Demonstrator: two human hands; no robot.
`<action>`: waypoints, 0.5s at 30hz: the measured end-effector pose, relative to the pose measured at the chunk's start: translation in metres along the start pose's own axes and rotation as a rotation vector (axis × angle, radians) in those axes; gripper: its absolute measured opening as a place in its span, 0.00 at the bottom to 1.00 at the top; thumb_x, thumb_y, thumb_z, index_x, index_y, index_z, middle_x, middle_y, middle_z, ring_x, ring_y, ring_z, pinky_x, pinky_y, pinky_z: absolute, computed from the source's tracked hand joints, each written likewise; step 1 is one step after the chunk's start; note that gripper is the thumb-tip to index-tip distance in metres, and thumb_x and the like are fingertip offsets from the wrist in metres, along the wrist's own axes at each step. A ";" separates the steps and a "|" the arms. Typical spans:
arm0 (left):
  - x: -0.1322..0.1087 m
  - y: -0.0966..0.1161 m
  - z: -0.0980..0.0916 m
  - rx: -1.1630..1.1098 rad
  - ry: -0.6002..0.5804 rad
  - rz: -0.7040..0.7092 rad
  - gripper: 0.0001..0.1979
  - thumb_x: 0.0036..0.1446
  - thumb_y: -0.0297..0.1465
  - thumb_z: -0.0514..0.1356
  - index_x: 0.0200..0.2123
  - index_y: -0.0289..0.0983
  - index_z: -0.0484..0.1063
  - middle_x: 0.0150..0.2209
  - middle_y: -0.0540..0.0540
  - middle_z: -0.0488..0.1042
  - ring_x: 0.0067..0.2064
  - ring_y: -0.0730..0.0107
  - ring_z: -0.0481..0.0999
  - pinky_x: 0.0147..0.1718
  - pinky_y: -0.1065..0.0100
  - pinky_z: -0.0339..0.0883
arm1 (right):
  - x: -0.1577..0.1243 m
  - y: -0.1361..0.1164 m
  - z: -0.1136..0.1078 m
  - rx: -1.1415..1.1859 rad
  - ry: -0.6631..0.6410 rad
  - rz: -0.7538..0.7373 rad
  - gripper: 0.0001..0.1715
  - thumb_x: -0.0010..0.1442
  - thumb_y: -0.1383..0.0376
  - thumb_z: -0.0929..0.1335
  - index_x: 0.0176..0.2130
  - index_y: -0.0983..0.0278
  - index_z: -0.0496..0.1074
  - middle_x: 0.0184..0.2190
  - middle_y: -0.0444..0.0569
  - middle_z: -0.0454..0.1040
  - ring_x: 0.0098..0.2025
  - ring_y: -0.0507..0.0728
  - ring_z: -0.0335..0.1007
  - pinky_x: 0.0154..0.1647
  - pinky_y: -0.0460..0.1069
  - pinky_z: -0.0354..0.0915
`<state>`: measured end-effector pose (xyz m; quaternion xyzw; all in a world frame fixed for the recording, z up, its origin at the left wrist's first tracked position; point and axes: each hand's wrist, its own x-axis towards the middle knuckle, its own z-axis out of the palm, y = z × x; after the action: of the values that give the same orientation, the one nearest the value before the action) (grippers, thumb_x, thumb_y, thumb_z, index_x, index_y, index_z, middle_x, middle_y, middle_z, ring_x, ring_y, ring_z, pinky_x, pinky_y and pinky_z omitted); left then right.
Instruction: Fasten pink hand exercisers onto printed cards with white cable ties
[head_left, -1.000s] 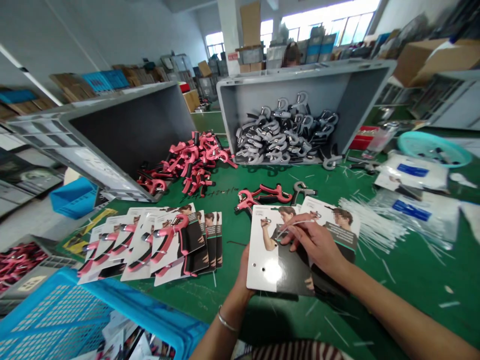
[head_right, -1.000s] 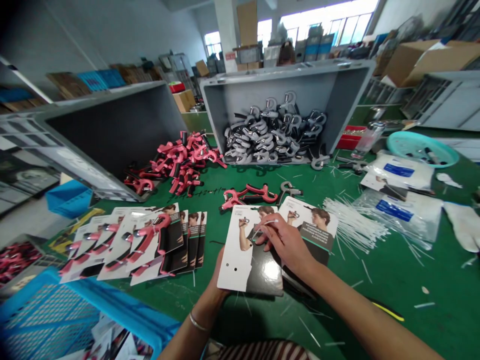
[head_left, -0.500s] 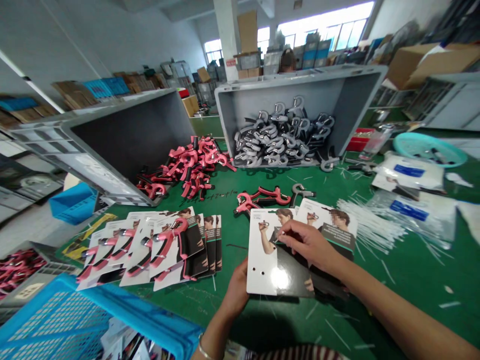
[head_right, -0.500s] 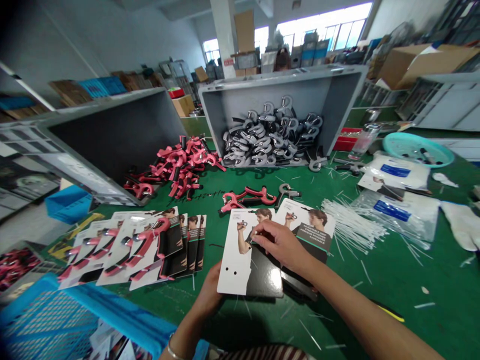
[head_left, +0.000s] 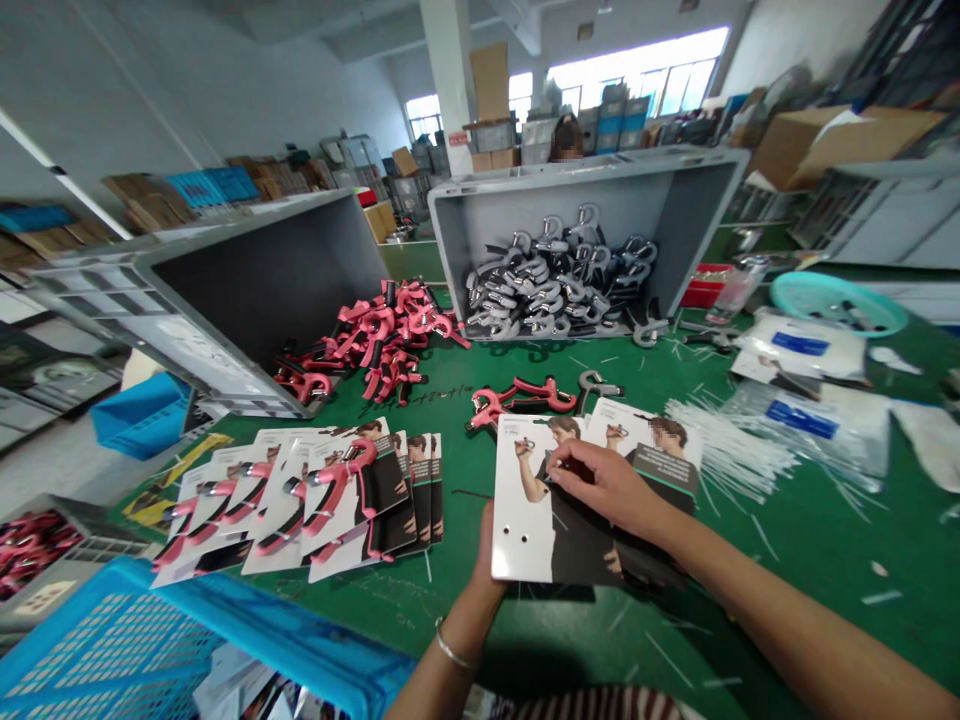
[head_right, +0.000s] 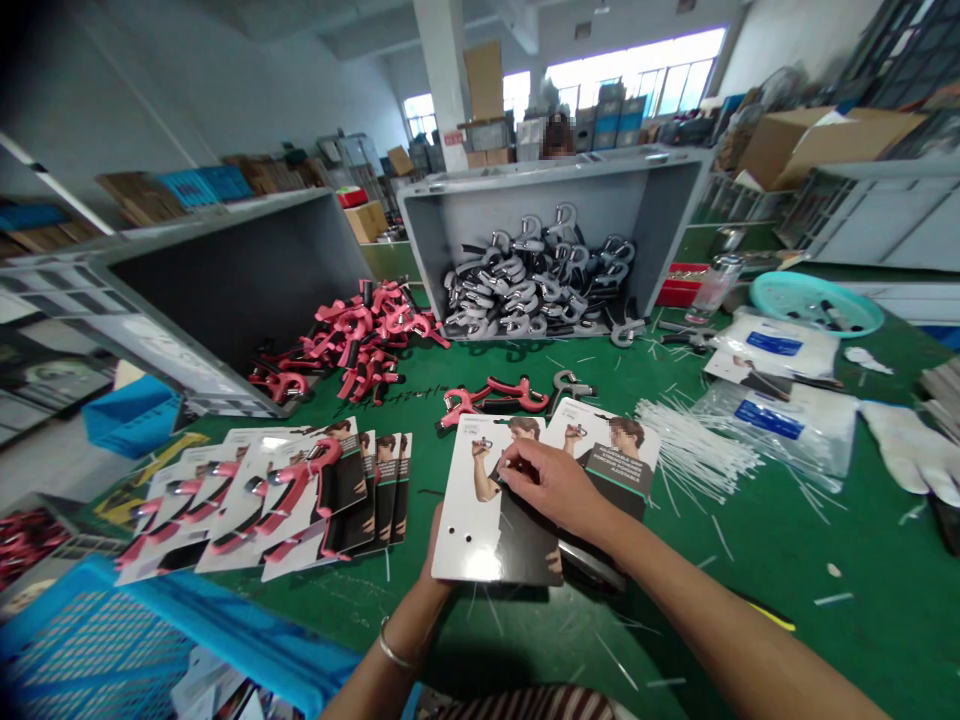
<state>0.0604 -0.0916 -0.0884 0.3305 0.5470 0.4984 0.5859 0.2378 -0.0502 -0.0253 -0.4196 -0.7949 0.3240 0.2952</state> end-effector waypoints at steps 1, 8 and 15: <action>-0.004 0.003 -0.001 0.012 0.001 0.007 0.12 0.61 0.37 0.62 0.40 0.33 0.75 0.36 0.46 0.77 0.34 0.67 0.77 0.33 0.66 0.73 | -0.001 0.000 0.000 0.009 0.007 -0.007 0.07 0.66 0.60 0.65 0.38 0.60 0.71 0.31 0.44 0.73 0.31 0.54 0.65 0.32 0.47 0.60; -0.004 0.018 -0.006 0.096 -0.002 0.056 0.06 0.40 0.29 0.69 0.20 0.33 0.76 0.17 0.48 0.72 0.24 0.66 0.71 0.21 0.69 0.60 | -0.005 0.000 -0.003 0.034 0.007 -0.050 0.05 0.66 0.64 0.64 0.41 0.59 0.70 0.35 0.44 0.74 0.35 0.55 0.69 0.37 0.49 0.63; 0.000 0.027 -0.005 0.136 -0.007 0.091 0.04 0.36 0.25 0.68 0.20 0.35 0.76 0.19 0.46 0.74 0.27 0.62 0.72 0.22 0.70 0.61 | -0.008 -0.001 -0.004 -0.035 0.011 -0.252 0.17 0.66 0.73 0.59 0.44 0.59 0.73 0.42 0.49 0.73 0.46 0.57 0.70 0.49 0.53 0.65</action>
<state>0.0496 -0.0842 -0.0643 0.3956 0.5620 0.4849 0.5409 0.2441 -0.0566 -0.0232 -0.3233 -0.8452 0.2680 0.3307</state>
